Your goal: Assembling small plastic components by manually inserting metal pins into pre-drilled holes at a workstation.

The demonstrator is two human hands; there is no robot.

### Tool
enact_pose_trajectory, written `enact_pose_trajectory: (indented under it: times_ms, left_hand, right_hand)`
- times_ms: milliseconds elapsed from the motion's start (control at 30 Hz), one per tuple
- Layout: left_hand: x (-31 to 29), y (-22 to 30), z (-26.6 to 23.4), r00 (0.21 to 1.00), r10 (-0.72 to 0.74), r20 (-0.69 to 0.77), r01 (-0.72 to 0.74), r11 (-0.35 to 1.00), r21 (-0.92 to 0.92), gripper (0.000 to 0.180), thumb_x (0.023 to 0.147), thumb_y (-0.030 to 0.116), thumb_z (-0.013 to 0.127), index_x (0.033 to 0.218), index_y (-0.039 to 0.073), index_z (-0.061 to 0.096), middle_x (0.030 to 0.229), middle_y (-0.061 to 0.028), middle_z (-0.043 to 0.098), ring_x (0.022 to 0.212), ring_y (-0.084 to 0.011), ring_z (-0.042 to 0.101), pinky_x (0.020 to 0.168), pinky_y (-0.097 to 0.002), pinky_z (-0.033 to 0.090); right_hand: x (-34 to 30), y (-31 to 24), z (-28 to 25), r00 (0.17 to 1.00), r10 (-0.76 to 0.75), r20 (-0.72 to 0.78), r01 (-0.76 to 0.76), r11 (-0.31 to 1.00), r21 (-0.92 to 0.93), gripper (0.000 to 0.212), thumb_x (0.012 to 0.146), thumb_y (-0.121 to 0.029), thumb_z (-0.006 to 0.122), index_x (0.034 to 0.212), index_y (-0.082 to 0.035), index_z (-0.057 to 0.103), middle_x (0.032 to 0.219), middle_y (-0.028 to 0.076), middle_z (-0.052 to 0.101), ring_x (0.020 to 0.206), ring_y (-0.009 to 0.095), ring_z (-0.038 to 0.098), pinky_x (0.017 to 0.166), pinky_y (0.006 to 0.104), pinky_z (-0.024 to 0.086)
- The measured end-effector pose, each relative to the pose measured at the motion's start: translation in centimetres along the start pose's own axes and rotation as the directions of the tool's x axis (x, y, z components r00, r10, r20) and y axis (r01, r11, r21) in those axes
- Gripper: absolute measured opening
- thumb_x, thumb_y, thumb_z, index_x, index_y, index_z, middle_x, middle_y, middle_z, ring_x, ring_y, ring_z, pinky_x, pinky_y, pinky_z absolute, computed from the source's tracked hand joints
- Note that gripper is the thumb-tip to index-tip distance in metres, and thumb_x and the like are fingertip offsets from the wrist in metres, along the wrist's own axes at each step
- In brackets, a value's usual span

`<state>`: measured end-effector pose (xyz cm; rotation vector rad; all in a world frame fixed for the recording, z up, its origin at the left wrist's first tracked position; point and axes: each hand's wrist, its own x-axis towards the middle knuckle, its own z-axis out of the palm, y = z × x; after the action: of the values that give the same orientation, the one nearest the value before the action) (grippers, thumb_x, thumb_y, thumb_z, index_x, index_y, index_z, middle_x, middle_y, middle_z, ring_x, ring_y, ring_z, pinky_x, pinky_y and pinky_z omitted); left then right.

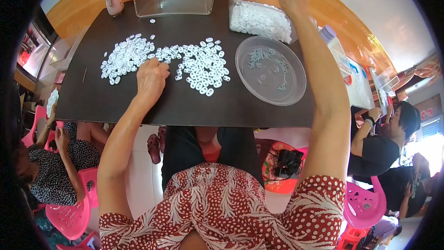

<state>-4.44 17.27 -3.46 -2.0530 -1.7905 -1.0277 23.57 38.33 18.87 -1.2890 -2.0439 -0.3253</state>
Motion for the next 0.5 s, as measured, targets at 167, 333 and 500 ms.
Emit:
enact_pose_trajectory:
  times_ms: [167,333,500]
  left_hand:
    - [0.2,0.0,-0.2,0.998,-0.05,0.045,0.052,0.998,-0.033,0.009,0.07,0.008,0.065,0.076,0.005,0.058,0.076,-0.0132,0.054,0.077,-0.0301,0.055,0.068,-0.0421,0.043]
    - [-1.4,0.4,-1.8,0.997,-0.023,-0.072,0.02,0.999,-0.044,0.015,0.074,0.011,0.065,0.071,0.007,0.052,0.061,-0.0106,0.049,0.059,-0.0297,0.054,0.052,-0.0406,0.042]
    - [-3.2,2.0,-3.0,0.877,-0.384,0.288,0.459,0.496,-0.737,0.01,0.081,0.004,0.063,0.09,0.006,0.059,0.066,-0.0009,0.055,0.061,-0.0091,0.054,0.053,-0.0232,0.042]
  right_hand:
    - [0.3,2.5,1.2,0.998,-0.016,0.062,0.018,0.999,-0.034,0.046,0.07,-0.023,0.068,0.114,-0.007,0.062,0.097,0.023,0.064,0.091,0.028,0.064,0.083,0.0363,0.047]
    - [-8.3,-1.7,-1.1,0.969,-0.176,0.172,0.161,0.982,0.101,0.023,0.078,-0.022,0.058,0.093,-0.008,0.068,0.083,0.017,0.066,0.079,0.032,0.064,0.071,0.0388,0.048]
    - [-17.0,0.7,-0.7,0.885,-0.035,0.464,-0.068,0.977,0.203,0.017,0.075,-0.012,0.062,0.087,-0.003,0.068,0.078,0.015,0.066,0.073,0.025,0.064,0.068,0.033,0.048]
